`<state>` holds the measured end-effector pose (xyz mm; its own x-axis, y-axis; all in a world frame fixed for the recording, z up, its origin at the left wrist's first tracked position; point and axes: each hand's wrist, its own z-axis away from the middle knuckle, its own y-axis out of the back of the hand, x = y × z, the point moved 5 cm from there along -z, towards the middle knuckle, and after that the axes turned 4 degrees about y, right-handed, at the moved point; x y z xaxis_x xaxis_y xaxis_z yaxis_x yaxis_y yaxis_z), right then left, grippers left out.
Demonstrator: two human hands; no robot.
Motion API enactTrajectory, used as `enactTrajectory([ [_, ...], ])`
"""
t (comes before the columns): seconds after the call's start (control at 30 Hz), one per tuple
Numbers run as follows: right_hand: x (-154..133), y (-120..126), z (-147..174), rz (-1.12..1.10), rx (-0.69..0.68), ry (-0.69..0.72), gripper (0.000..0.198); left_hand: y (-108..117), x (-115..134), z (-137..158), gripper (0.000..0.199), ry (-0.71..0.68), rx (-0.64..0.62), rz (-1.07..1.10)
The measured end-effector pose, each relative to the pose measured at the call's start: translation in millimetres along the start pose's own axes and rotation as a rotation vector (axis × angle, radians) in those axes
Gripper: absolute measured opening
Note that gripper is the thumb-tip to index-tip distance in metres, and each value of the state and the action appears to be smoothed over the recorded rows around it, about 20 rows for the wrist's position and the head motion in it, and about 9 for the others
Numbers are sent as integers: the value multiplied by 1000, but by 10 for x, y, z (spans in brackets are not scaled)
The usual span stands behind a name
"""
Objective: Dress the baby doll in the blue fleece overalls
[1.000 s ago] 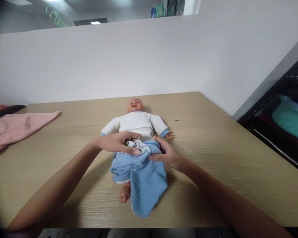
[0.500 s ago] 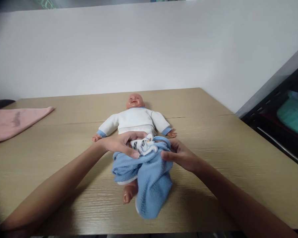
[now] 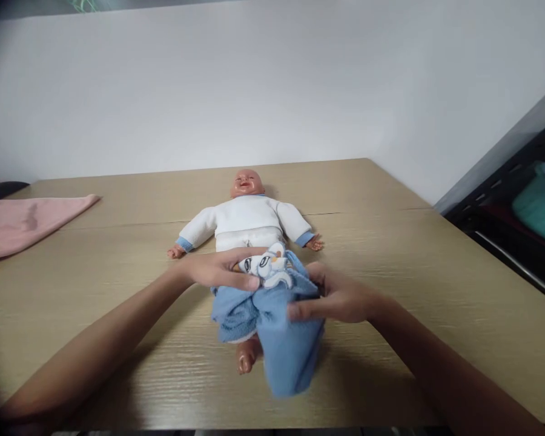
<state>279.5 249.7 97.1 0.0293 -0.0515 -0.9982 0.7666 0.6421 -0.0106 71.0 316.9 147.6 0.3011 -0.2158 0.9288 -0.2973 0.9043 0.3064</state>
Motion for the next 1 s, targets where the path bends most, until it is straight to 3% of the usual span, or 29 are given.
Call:
enactTrajectory([
  [0.1, 63, 151, -10, -51, 227, 115, 52, -102, 4, -18, 47, -18, -179, 15],
  [0.2, 104, 167, -24, -57, 312, 123, 58, -81, -20, -44, 51, -64, -142, 26],
  [0.33, 47, 56, -28, -29, 227, 48, 59, 6, -50, -66, 53, -122, 15, 26],
  [0.4, -3, -30, -15, -32, 86, 7, 63, 32, -61, -71, 54, -123, 72, 46],
  [0.53, -52, -146, 37, -56, -165, -47, 69, 28, -85, -78, 56, -98, 64, 71],
  [0.6, -31, -86, 36, -40, -99, -30, 60, 3, -94, -75, 56, -84, -11, 84],
  [0.7, 57, 98, 20, -33, 158, 33, 54, -85, -90, -55, 47, -39, -228, 105],
  [0.77, 139, 167, 13, -55, 252, 38, 55, -112, -82, -45, 38, -1, -289, 91],
  [0.9, 188, 119, -7, -79, 213, -4, 52, -76, -79, -45, 29, -24, -254, 84],
  [1.0, 100, 28, 4, -46, 145, -73, 51, -43, -146, -40, 38, -46, -263, 113],
])
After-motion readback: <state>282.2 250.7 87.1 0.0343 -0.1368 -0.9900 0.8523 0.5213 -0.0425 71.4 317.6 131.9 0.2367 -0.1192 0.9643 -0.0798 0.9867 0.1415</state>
